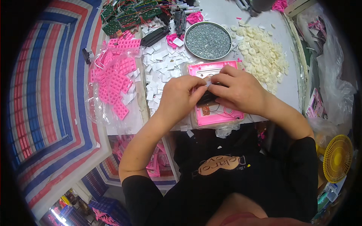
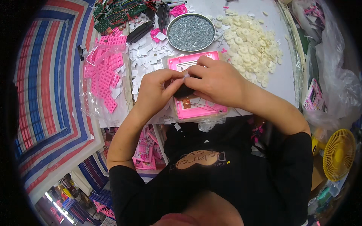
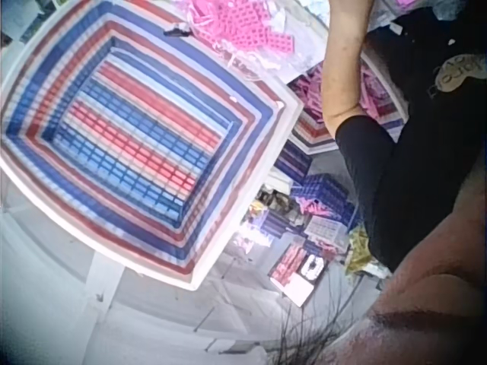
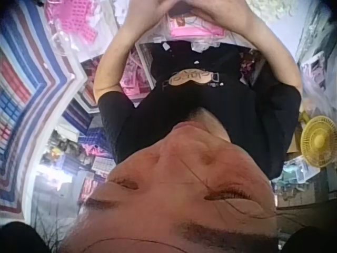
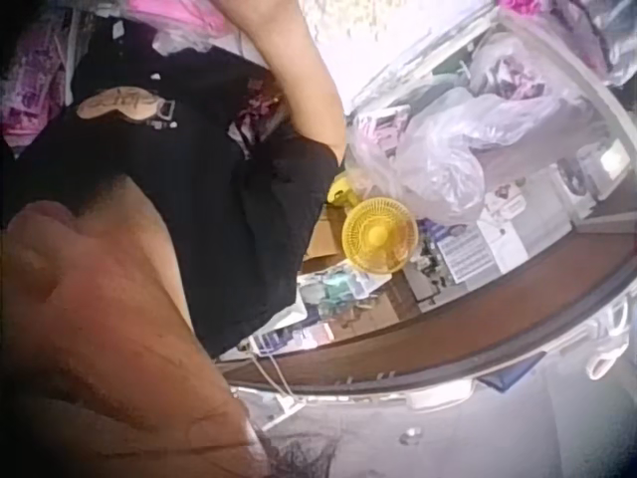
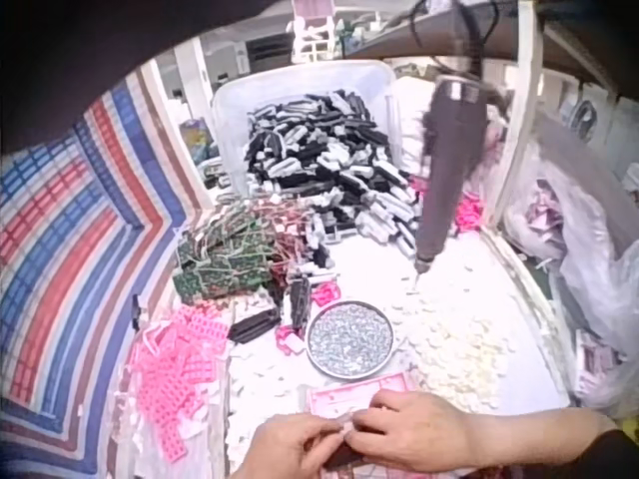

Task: Assembling a pink toy house by installing a circuit board and plastic components using a tool.

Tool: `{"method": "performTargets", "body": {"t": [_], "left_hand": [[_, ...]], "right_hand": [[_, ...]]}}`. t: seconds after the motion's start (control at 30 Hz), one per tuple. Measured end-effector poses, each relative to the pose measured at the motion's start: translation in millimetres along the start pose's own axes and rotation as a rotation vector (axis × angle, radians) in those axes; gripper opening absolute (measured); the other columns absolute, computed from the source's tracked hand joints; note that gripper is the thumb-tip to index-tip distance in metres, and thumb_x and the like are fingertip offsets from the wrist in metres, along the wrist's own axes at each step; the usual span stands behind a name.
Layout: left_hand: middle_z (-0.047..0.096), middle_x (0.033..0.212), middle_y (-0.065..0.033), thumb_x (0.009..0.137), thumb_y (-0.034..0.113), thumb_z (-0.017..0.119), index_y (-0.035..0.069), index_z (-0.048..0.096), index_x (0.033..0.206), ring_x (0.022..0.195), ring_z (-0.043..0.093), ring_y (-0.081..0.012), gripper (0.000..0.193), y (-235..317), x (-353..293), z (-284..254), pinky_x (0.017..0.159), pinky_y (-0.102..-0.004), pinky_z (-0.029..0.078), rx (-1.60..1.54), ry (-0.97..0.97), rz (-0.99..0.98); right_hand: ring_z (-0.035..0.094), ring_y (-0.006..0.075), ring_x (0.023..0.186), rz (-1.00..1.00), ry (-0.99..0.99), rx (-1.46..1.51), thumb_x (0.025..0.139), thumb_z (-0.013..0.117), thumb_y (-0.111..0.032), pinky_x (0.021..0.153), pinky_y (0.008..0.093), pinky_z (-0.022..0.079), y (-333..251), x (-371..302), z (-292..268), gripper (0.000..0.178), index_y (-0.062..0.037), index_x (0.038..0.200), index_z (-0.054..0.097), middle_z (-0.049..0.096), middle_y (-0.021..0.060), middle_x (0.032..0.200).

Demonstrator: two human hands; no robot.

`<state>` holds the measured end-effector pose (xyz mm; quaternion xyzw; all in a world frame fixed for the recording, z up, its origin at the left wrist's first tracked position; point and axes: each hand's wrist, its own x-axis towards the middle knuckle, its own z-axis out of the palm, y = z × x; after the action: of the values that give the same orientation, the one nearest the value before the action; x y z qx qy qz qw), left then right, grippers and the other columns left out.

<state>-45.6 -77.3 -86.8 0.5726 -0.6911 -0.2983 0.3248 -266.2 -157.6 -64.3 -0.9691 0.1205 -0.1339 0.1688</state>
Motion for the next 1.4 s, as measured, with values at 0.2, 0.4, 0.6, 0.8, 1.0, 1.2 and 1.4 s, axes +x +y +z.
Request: {"method": "performTargets", "body": {"t": [0.2, 0.4, 0.6, 0.8, 1.0, 1.2, 1.4], "left_hand": [[0.071, 0.076, -0.0097, 0.087, 0.013, 0.075, -0.002, 0.073, 0.096, 0.066, 0.064, -0.0127, 0.018, 7, 21, -14, 0.062, -0.0277, 0.051, -0.101, -0.226, -0.240], [0.070, 0.073, -0.0096, 0.086, 0.017, 0.075, -0.004, 0.073, 0.093, 0.065, 0.063, -0.0124, 0.022, 5, 25, -12, 0.062, -0.0288, 0.051, -0.080, -0.236, -0.233], [0.070, 0.075, -0.0120, 0.087, 0.018, 0.071, 0.000, 0.073, 0.091, 0.065, 0.065, -0.0199, 0.019, 5, 31, -13, 0.064, -0.0322, 0.051, 0.062, -0.240, -0.039], [0.071, 0.087, -0.0077, 0.086, 0.020, 0.071, 0.008, 0.075, 0.086, 0.085, 0.067, -0.0303, 0.013, -31, 98, -17, 0.074, -0.0422, 0.051, 0.438, 0.168, 0.109], [0.068, 0.086, -0.0032, 0.085, 0.023, 0.070, 0.015, 0.074, 0.086, 0.093, 0.063, -0.0260, 0.010, -46, 124, 11, 0.086, -0.0469, 0.042, 0.762, 0.039, 0.250], [0.067, 0.085, -0.0039, 0.089, 0.024, 0.065, 0.013, 0.072, 0.087, 0.093, 0.065, -0.0258, 0.014, -50, 127, 13, 0.086, -0.0484, 0.041, 0.726, -0.035, 0.273], [0.068, 0.085, -0.0049, 0.091, 0.031, 0.061, 0.014, 0.071, 0.088, 0.089, 0.067, -0.0266, 0.020, -54, 134, 20, 0.084, -0.0477, 0.040, 0.807, 0.052, 0.289]], "right_hand": [[0.059, 0.0275, 0.097, 0.085, -0.059, -0.272, 0.071, 0.072, -0.016, 0.074, 0.0368, 0.054, -26, -4, 3, 0.040, -0.0051, 0.109, 0.067, 0.062, 0.0079, 0.104], [0.054, 0.0271, 0.100, 0.030, -0.397, -0.534, 0.074, 0.065, -0.018, 0.079, 0.0366, 0.053, -54, 17, -14, 0.035, 0.0043, 0.101, 0.069, 0.058, 0.0084, 0.097], [0.062, 0.0263, 0.091, 0.112, -0.249, -0.059, 0.082, 0.069, -0.016, 0.078, 0.0371, 0.054, -11, 23, -29, 0.024, -0.0015, 0.100, 0.072, 0.065, 0.0093, 0.091], [0.067, 0.0223, 0.087, 0.133, 1.102, 0.409, 0.093, 0.066, -0.005, 0.081, 0.0350, 0.054, 102, 22, -80, 0.032, -0.0016, 0.125, 0.060, 0.070, 0.0123, 0.102], [0.064, 0.0111, 0.084, 0.285, 1.076, 0.683, 0.093, 0.075, -0.024, 0.075, 0.0282, 0.052, 148, 41, -126, 0.037, -0.0059, 0.122, 0.061, 0.067, 0.0008, 0.096], [0.064, 0.0090, 0.084, 0.274, 0.792, 0.557, 0.091, 0.078, -0.020, 0.074, 0.0245, 0.051, 112, 49, -120, 0.039, -0.0006, 0.120, 0.062, 0.068, 0.0037, 0.095], [0.065, 0.0119, 0.081, 0.245, 0.741, 1.044, 0.090, 0.075, -0.017, 0.075, 0.0272, 0.053, 85, 67, -75, 0.037, 0.0001, 0.120, 0.062, 0.066, 0.0024, 0.090]]}}
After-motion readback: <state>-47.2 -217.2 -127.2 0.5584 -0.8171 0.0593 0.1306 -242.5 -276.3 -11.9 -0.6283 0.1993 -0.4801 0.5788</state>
